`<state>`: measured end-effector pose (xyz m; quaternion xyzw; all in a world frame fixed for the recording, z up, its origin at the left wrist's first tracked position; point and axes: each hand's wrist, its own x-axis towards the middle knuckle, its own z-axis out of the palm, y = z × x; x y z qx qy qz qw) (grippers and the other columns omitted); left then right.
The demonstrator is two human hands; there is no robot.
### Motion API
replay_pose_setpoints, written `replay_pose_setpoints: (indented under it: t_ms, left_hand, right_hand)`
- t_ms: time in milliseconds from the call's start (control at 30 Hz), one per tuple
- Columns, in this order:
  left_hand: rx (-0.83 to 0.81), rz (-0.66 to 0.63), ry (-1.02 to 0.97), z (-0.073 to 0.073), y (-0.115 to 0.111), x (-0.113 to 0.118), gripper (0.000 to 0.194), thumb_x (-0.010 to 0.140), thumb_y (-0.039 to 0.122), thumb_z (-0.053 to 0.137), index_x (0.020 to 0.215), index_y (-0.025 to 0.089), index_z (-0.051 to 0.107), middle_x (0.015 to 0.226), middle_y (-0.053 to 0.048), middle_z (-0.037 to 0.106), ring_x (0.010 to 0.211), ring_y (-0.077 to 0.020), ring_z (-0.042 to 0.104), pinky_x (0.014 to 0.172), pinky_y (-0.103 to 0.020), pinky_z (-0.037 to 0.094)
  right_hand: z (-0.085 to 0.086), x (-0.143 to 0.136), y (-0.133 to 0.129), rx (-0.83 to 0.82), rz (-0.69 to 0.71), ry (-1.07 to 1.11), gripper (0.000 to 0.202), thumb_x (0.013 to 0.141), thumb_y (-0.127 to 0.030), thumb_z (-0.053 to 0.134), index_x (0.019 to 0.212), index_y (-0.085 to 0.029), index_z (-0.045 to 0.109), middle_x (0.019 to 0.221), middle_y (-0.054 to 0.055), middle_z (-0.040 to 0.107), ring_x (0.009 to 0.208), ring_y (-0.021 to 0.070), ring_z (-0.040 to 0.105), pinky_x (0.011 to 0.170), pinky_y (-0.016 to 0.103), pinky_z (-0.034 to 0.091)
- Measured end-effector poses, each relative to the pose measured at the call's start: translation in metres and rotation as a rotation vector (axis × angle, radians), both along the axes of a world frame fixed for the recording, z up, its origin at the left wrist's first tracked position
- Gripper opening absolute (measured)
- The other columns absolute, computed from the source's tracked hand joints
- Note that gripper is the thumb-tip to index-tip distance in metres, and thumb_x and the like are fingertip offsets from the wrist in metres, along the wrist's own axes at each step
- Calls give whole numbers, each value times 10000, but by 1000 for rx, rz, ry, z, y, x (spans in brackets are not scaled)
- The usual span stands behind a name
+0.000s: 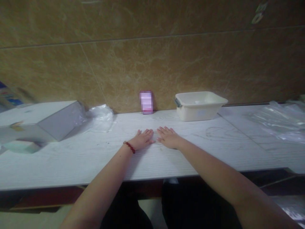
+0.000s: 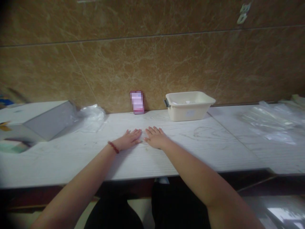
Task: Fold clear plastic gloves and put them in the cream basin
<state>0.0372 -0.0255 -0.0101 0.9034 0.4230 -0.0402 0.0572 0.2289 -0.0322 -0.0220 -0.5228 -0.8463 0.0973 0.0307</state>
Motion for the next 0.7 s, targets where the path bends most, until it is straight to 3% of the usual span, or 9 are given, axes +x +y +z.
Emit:
replay_pose_setpoints:
  t_ms: [233, 433, 567, 700]
  left_hand:
    - [-55, 9, -29, 1, 3, -13, 674, 757, 576, 244, 1293, 179, 149, 1349, -114, 143, 1229, -270, 84, 924, -535, 56]
    - [-15, 12, -91, 5, 4, -17, 710, 722, 585, 328, 1277, 158, 211, 1334, -112, 204, 1229, -261, 98, 946, -503, 60]
    - [82, 116, -197, 2, 13, -18, 511, 792, 460, 291, 1208, 171, 364, 1279, -91, 337, 1196, -224, 235, 956, -449, 148]
    - [212, 230, -283, -2, 23, -20, 347, 772, 328, 361, 991, 169, 578, 1095, -76, 530, 1001, -175, 467, 877, -286, 321]
  right_hand:
    - [12, 10, -5, -57, -23, -24, 753, 703, -661, 120, 1310, -217, 83, 1370, 16, 34, 1235, 247, -3, 957, 493, 1]
    - [19, 15, -4, -95, -20, -2, 807, 643, -703, 246, 1300, -249, 128, 1370, 19, 59, 1231, 273, 11, 934, 537, 0]
    - [21, 13, -1, -21, -102, 101, 575, 727, -596, 274, 1206, -289, 353, 1338, 12, 215, 1217, 276, 116, 899, 579, 68]
    - [23, 9, 1, 90, -210, 208, 359, 778, -423, 330, 1057, -275, 501, 1244, 24, 387, 1152, 252, 285, 865, 579, 165]
